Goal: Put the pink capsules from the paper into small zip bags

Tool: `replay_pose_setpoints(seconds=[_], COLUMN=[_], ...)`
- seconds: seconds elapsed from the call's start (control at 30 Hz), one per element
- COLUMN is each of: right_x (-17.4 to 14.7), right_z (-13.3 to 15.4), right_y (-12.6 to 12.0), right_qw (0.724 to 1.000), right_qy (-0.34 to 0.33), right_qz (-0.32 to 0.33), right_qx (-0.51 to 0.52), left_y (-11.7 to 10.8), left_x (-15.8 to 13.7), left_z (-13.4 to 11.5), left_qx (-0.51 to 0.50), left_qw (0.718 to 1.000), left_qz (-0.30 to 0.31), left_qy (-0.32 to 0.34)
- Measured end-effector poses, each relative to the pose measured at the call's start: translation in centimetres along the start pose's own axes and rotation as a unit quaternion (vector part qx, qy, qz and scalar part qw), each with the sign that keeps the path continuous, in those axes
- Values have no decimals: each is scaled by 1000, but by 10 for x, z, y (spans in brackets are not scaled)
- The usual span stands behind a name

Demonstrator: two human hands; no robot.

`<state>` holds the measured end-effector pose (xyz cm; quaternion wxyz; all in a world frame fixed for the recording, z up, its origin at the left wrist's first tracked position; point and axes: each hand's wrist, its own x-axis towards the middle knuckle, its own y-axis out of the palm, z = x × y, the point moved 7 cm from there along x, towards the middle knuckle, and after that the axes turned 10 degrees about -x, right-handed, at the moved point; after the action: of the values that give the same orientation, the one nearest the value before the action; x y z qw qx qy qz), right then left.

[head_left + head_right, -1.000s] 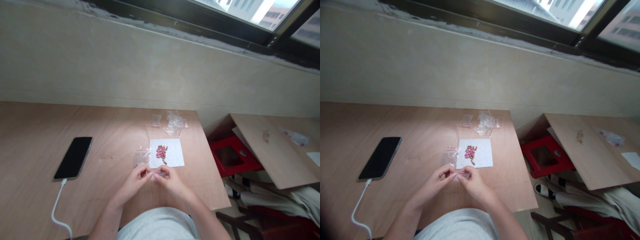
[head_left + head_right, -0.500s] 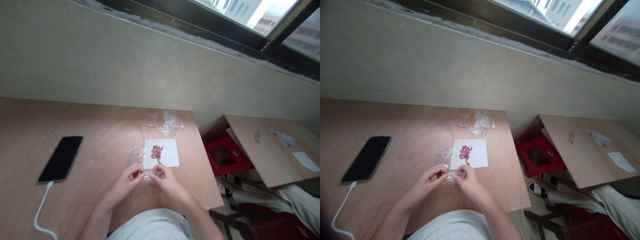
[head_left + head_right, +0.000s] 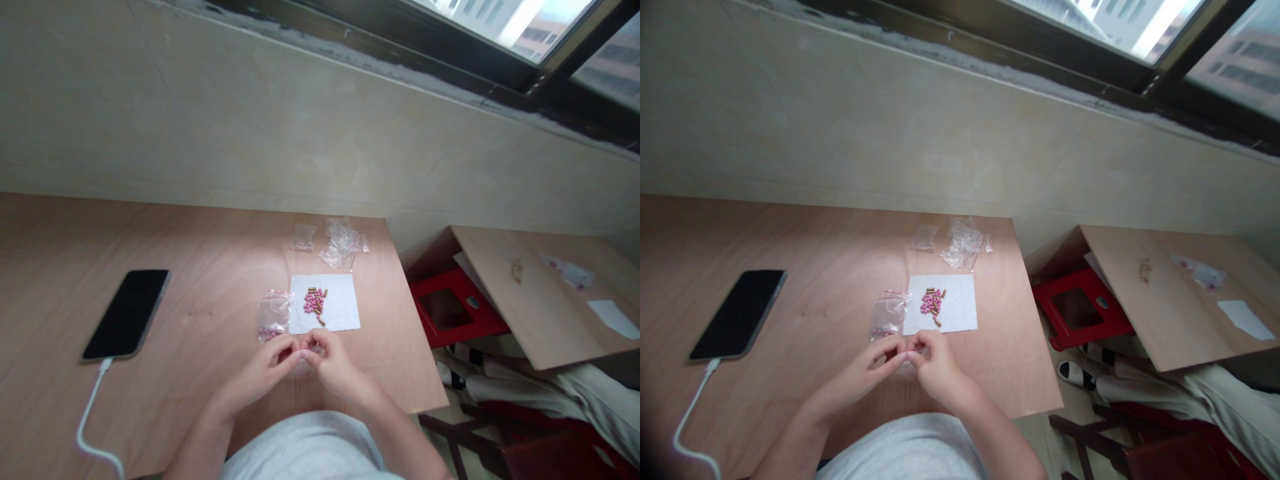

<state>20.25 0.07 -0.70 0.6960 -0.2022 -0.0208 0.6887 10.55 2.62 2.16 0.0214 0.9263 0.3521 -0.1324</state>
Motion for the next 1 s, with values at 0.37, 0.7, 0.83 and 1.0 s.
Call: replay_pose_setpoints(seconds=[0.37, 0.7, 0.83, 1.0], right_x=[6, 7, 8, -8], right_z=[-8, -13, -13, 5], right_y=[-14, 0, 6, 18], right_qw=[997, 991, 996, 991], right_qy=[36, 67, 44, -57], right_qz=[31, 30, -21, -61], right_qx=[54, 107, 80, -101], left_y=[-29, -37, -51, -79], left_x=[-10, -18, -19, -12], left_z=[10, 15, 27, 56], left_qx=[17, 6, 1, -21], left_qw=[996, 996, 991, 971], left_qz=[-82, -87, -120, -232], left_qy=[-23, -36, -58, -49])
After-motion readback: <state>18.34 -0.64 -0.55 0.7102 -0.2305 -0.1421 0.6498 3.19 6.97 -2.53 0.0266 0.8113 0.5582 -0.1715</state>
